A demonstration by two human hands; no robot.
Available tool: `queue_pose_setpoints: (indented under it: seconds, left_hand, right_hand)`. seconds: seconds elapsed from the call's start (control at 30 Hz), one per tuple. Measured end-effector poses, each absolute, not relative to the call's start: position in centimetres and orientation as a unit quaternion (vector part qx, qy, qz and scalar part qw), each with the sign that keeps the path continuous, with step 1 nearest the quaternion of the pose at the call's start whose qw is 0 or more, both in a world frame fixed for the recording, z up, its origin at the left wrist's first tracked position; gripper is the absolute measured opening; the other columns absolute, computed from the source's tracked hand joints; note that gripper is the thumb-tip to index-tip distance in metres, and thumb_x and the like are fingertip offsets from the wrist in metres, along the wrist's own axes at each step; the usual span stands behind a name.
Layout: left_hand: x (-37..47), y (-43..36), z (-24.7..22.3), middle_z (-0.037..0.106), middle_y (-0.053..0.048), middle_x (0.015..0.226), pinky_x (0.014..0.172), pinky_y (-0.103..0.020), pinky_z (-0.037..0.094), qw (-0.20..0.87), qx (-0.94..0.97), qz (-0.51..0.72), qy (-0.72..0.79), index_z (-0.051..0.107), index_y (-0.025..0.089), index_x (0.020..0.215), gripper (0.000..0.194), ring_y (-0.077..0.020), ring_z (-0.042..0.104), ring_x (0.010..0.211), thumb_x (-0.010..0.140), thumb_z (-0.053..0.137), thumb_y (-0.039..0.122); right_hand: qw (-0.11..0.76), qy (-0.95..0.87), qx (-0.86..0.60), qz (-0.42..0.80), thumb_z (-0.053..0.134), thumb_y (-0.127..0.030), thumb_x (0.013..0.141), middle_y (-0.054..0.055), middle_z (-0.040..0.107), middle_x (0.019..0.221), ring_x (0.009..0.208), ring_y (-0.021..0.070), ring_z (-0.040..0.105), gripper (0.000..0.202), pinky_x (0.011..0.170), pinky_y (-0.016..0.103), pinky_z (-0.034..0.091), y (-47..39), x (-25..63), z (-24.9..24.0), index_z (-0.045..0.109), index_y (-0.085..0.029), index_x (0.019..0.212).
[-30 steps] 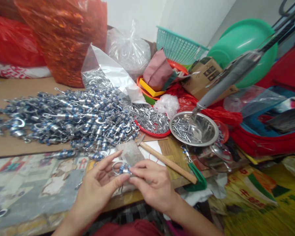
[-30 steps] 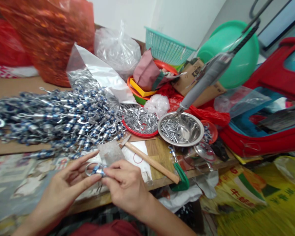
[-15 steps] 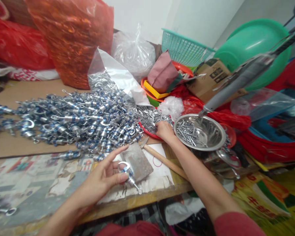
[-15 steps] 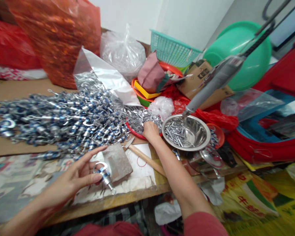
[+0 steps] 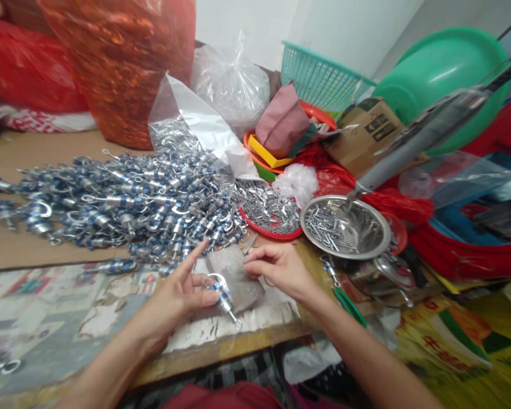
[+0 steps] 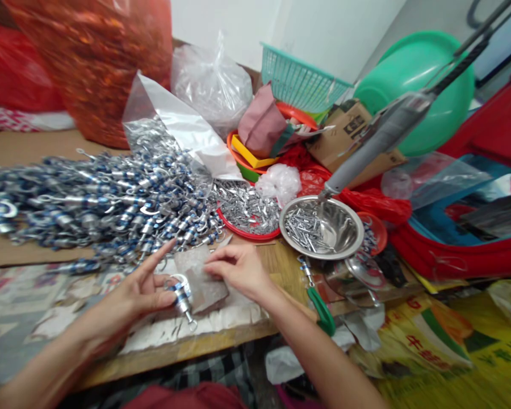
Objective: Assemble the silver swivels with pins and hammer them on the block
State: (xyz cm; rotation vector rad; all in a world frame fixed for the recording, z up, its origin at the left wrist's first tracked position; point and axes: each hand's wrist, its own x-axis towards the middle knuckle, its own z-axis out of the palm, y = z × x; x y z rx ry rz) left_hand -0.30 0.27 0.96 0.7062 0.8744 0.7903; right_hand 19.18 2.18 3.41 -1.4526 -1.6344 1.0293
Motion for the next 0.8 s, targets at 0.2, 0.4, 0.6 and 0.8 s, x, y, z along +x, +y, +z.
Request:
queue_pose_setpoints:
  seconds: [0.2, 0.4, 0.6, 0.8]
  left_hand:
    - [-0.3, 0.2, 0.8, 0.066, 0.0, 0.069, 0.067, -0.033, 0.049, 0.771, 0.313, 0.38, 0.403, 0.02, 0.036, 0.135, 0.097, -0.0176, 0.064, 0.065, 0.059, 0.074, 0.009]
    - [-0.2, -0.2, 1.4, 0.064, 0.002, 0.063, 0.059, -0.029, 0.051, 0.76, 0.311, 0.396, 0.412, 0.02, 0.031, 0.137, 0.097, -0.014, 0.061, 0.057, 0.059, 0.074, 0.008]
    - [-0.1, -0.2, 2.0, 0.065, 0.001, 0.064, 0.054, -0.022, 0.05, 0.754, 0.309, 0.405, 0.414, 0.022, 0.026, 0.137, 0.097, -0.0119, 0.061, 0.055, 0.058, 0.075, 0.007]
    - [0.0, -0.3, 1.8, 0.067, -0.001, 0.066, 0.053, -0.024, 0.051, 0.754, 0.305, 0.405, 0.417, 0.02, 0.023, 0.137, 0.099, -0.0134, 0.063, 0.055, 0.056, 0.076, 0.007]
  right_hand:
    - [0.357, -0.785, -0.448, 0.236, 0.056, -0.01, 0.075, 0.003, 0.065, 0.067, 0.065, 0.0122, 0.058, 0.014, 0.063, 0.023, 0.046, 0.8, 16.9, 3.1, 0.067, -0.015, 0.068]
    - [0.301, -0.885, -0.352, 0.044, 0.037, -0.005, 0.083, 0.009, 0.066, 0.08, 0.077, 0.0155, 0.061, 0.026, 0.067, 0.026, 0.05, -0.9, 17.0, 2.6, 0.062, -0.013, 0.083]
    - [0.213, -0.919, -0.329, -0.051, 0.034, -0.009, 0.088, 0.008, 0.065, 0.071, 0.076, 0.0167, 0.063, 0.027, 0.07, 0.026, 0.051, -2.5, 16.0, 3.4, 0.059, -0.013, 0.08]
    - [0.199, -0.905, -0.367, -0.08, 0.032, -0.005, 0.086, 0.02, 0.064, 0.099, 0.094, 0.025, 0.061, 0.027, 0.075, 0.033, 0.053, -4.5, 15.5, 3.1, 0.058, -0.006, 0.092]
